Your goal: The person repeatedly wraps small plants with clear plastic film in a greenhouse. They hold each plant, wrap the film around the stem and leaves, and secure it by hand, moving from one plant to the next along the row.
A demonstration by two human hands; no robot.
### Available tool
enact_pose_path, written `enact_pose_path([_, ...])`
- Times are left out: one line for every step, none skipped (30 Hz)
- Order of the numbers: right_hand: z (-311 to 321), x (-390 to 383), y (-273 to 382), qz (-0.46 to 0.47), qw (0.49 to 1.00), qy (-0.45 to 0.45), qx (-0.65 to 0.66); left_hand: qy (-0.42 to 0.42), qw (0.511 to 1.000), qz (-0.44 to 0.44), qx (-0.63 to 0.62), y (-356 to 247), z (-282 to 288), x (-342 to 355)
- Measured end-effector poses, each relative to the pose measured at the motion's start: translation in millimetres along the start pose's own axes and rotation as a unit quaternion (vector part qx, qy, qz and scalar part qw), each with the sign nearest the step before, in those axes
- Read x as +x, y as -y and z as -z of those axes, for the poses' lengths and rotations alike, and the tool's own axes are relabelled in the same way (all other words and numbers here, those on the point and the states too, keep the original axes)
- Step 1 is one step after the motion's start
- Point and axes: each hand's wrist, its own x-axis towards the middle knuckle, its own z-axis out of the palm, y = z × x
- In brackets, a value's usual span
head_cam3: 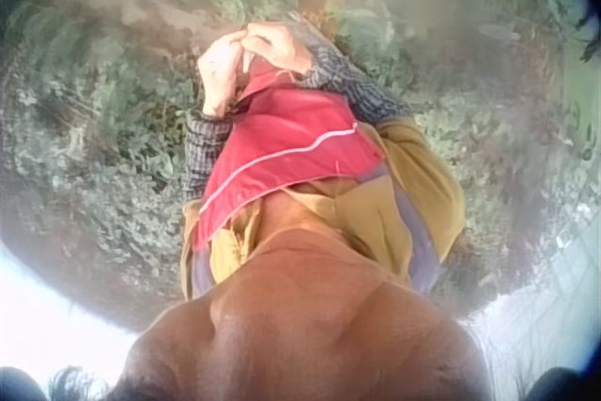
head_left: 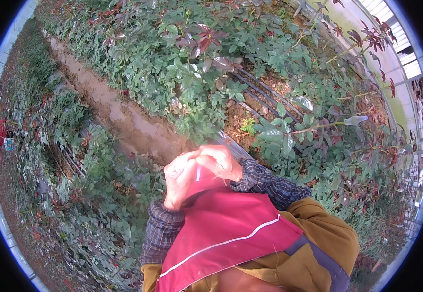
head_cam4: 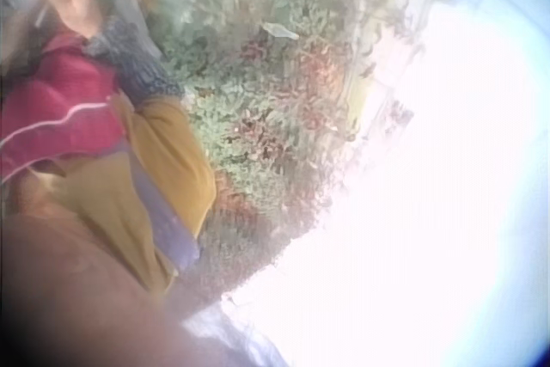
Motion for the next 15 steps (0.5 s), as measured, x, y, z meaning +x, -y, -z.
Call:
enact_pose_path([0.8, 10.5, -4.1, 0.0, 1.0, -0.003, -0.004, 0.008, 1.0, 0.0, -0.006, -0.5, 5.0, 12.2])
enact_pose_path([2.5, 21.2, -5.7, 0.01, 1.0, -0.014, 0.018, 0.017, 1.0, -0.002, -0.013, -3.1, 8.2, 25.9])
enact_pose_path([5.5, 30.9, -11.6, 0.008, 1.0, -0.008, 0.02, 0.024, 1.0, -0.002, -0.019, -7.3, 11.6, 38.3])
enact_pose_path([7.3, 40.3, -14.3, 0.003, 1.0, -0.011, 0.006, 0.021, 0.999, 0.015, -0.04, -8.8, 12.4, 48.4])
enact_pose_path([8.9, 50.5, -14.6, -0.002, 1.0, -0.014, -0.007, 0.018, 0.998, 0.031, -0.061, -11.8, 13.9, 58.9])
enact_pose_path([10.8, 61.2, -15.3, -0.005, 1.0, -0.011, 0.003, 0.024, 0.996, 0.051, -0.076, -19.9, 16.3, 71.8])
enact_pose_path([12.1, 68.7, -12.6, -0.054, 0.997, 0.006, 0.05, 0.041, 0.994, 0.058, -0.088, -22.5, 21.8, 82.9])
enact_pose_path([8.6, 76.8, -14.3, -0.05, 0.997, -0.011, 0.054, 0.065, 0.991, 0.066, -0.092, -23.9, 29.9, 93.8])
enact_pose_path([5.6, 86.6, -16.9, -0.042, 0.997, -0.027, 0.056, 0.09, 0.989, 0.071, -0.096, -25.0, 38.1, 105.3])
enact_pose_path([3.6, 95.6, -18.0, -0.03, 0.998, -0.044, 0.036, 0.106, 0.99, 0.056, -0.08, -25.2, 44.4, 114.1])
enact_pose_path([2.3, 100.0, -22.4, -0.046, 0.997, -0.049, 0.036, 0.117, 0.988, 0.035, -0.095, -25.4, 47.5, 122.2])
enact_pose_path([1.6, 104.7, -28.7, -0.058, 0.996, -0.055, 0.037, 0.127, 0.986, 0.012, -0.109, -26.4, 49.9, 131.4])
enact_pose_path([0.5, 109.8, -32.9, -0.071, 0.995, -0.061, 0.038, 0.136, 0.983, -0.011, -0.122, -26.9, 53.0, 139.3])
enact_pose_path([-2.6, 113.1, -33.2, -0.13, 0.984, -0.071, 0.097, 0.157, 0.981, -0.014, -0.111, -26.8, 58.7, 146.1])
enact_pose_path([-4.5, 117.7, -35.8, -0.136, 0.983, -0.082, 0.089, 0.167, 0.978, -0.015, -0.125, -25.9, 62.9, 152.7])
